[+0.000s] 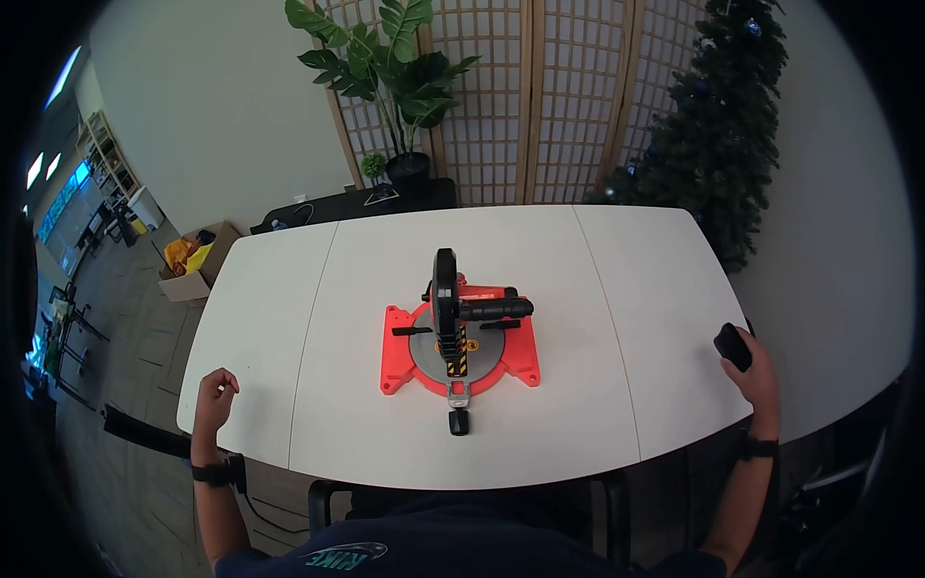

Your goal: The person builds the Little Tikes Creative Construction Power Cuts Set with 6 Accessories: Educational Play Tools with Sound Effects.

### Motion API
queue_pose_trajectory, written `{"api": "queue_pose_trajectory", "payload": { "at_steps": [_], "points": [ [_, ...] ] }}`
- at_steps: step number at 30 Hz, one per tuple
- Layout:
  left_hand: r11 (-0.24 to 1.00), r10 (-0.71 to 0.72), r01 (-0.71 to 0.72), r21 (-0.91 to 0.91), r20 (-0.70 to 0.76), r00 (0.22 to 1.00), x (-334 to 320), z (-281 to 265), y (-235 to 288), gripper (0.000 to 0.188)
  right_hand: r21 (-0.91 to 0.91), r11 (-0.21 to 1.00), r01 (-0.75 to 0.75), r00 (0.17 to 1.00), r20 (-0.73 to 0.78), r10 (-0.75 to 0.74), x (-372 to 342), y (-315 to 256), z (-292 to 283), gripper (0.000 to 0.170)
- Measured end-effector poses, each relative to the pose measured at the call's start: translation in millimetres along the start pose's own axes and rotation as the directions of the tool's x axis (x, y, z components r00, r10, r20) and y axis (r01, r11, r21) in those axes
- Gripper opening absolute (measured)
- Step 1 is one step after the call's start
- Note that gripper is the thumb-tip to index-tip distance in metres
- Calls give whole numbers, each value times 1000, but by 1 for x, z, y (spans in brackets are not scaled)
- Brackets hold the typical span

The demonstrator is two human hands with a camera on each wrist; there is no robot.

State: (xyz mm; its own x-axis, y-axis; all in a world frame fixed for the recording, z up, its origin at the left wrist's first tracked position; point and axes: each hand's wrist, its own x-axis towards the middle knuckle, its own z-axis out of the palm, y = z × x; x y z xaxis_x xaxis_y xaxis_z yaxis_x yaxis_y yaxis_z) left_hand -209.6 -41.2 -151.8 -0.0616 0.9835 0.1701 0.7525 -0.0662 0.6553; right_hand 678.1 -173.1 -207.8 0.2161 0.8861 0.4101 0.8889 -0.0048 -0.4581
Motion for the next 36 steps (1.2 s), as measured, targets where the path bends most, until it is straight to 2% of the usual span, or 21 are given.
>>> {"api": "queue_pose_trajectory", "payload": {
  "at_steps": [1, 3, 5, 7, 8, 11, 15, 17, 19, 21, 22, 23, 24, 25, 26, 28, 29, 31, 35, 36],
  "points": [
    [1000, 0, 0, 0, 0, 1000, 5, -1, 0, 19, 0, 1000, 0, 1000, 0, 0, 9, -19, 1, 63],
    [993, 117, -116, -25, 23, 993, 13, -2, -2, 19, 243, 946, -215, 972, 144, 184, 27, -71, -4, 62],
    [995, 99, -99, -13, 55, 994, 19, -5, 11, 19, 256, 933, -254, 961, 180, 212, 37, -92, -2, 59],
    [997, 82, -82, -1, 85, 993, 24, -7, 25, 19, 216, 976, -31, 997, 80, 13, 45, -102, 7, 55],
    [993, 118, -116, -24, 94, 989, 26, -6, 31, 18, 278, 959, -54, 988, 157, 10, 51, -115, 5, 54],
    [981, 191, -187, -55, 80, 978, 30, 0, 59, 17, 295, 954, -46, 977, 214, -19, 64, -159, 1, 58],
    [960, 272, -265, -89, 79, 959, 34, 9, 91, 12, 279, 957, 80, 973, 188, -137, 80, -208, 0, 55],
    [960, 274, -267, -78, 94, 957, 36, 12, 108, 7, 301, 950, 88, 973, 177, -147, 85, -224, 3, 56],
    [960, 276, -270, -67, 108, 955, 37, 15, 125, 4, 297, 949, 107, 957, 229, -179, 90, -240, 3, 60],
    [943, 334, -333, -30, 123, 935, 38, 16, 140, 12, 355, 931, 82, 955, 239, -176, 95, -251, 8, 62],
    [945, 327, -327, -23, 149, 933, 40, 17, 144, 19, 393, 914, 97, 949, 242, -204, 98, -257, 11, 63],
    [945, 327, -327, -23, 149, 933, 42, 18, 151, 19, 431, 896, 110, 942, 244, -233, 100, -264, 14, 64],
    [937, 347, -348, -27, 162, 924, 42, 19, 160, 21, 499, 866, -25, 928, 334, -166, 100, -275, 12, 63],
    [930, 367, -367, -32, 175, 914, 43, 20, 169, 22, 499, 866, -25, 928, 334, -166, 103, -280, 13, 63],
    [930, 367, -367, -31, 175, 914, 45, 20, 178, 22, 511, 860, 18, 904, 359, -232, 106, -284, 14, 64],
    [891, 454, -451, -61, 192, 870, 47, 19, 197, 23, 553, 830, 71, 861, 386, -331, 111, -299, 12, 64],
    [891, 453, -450, -61, 192, 871, 48, 19, 207, 23, 554, 830, 70, 860, 387, -331, 113, -308, 10, 64],
    [845, 534, -525, -99, 215, 818, 48, 17, 227, 24, 567, 799, 201, 808, 365, -462, 118, -321, 8, 67],
    [784, 620, -604, -144, 241, 747, 46, 18, 262, 30, 594, 763, 253, 812, 298, -501, 119, -349, 1, 70],
    [768, 639, -620, -162, 255, 726, 46, 17, 269, 36, 644, 721, 257, 807, 267, -526, 119, -355, 0, 66]
  ]
}}
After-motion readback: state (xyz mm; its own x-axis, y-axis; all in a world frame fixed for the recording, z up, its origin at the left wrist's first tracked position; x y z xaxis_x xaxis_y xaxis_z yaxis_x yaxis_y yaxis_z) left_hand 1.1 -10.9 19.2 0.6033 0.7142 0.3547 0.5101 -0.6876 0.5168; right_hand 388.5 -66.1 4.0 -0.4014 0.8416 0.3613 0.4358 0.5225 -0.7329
